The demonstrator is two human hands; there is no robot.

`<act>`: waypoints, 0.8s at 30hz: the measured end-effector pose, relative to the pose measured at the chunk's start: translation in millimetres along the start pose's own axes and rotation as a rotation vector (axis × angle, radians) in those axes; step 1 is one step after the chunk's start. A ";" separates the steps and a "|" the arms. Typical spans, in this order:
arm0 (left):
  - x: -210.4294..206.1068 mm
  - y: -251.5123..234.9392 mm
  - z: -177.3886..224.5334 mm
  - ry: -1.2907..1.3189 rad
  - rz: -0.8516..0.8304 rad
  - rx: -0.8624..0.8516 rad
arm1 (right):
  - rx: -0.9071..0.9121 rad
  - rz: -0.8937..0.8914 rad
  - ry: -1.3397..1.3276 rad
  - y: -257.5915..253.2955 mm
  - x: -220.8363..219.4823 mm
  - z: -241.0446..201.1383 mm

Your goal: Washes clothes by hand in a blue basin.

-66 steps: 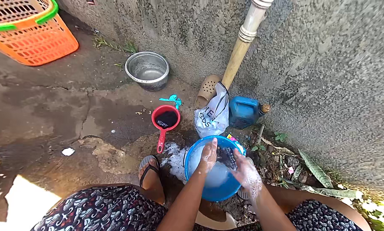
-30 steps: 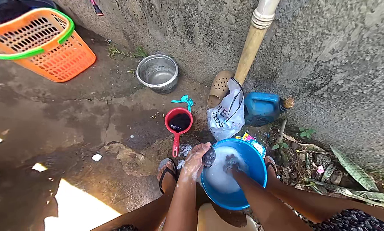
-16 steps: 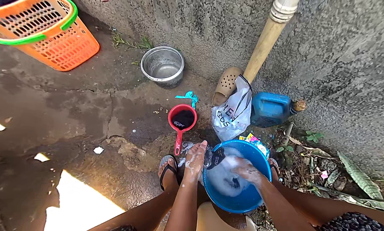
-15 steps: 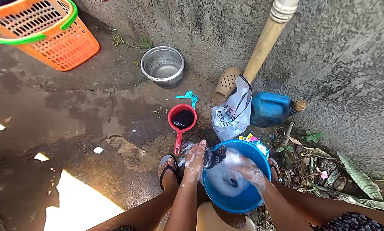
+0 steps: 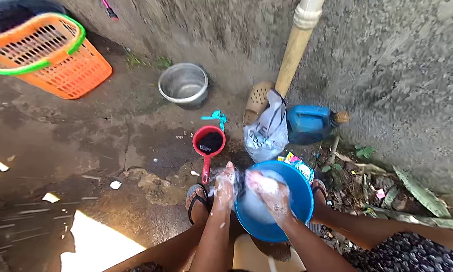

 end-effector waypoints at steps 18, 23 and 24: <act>-55.3 21.7 -1.4 0.216 -0.345 0.150 | -0.470 -0.114 -0.230 -6.9 -6.5 33.9; -46.1 22.3 -16.9 -0.467 -0.336 0.009 | -0.782 0.017 -0.885 -4.3 15.8 37.4; -46.3 23.4 -10.9 -0.622 -0.296 -0.045 | -0.733 -0.055 -0.846 -2.1 17.0 28.6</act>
Point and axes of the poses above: each hand's wrist, its own y-axis away from the middle knuckle, its own x-axis out of the back of the hand, z = x × y, the point moved 8 cm from there along -y, towards the middle knuckle, and after that the axes turned 8 degrees about -x, right-handed, at the moved point
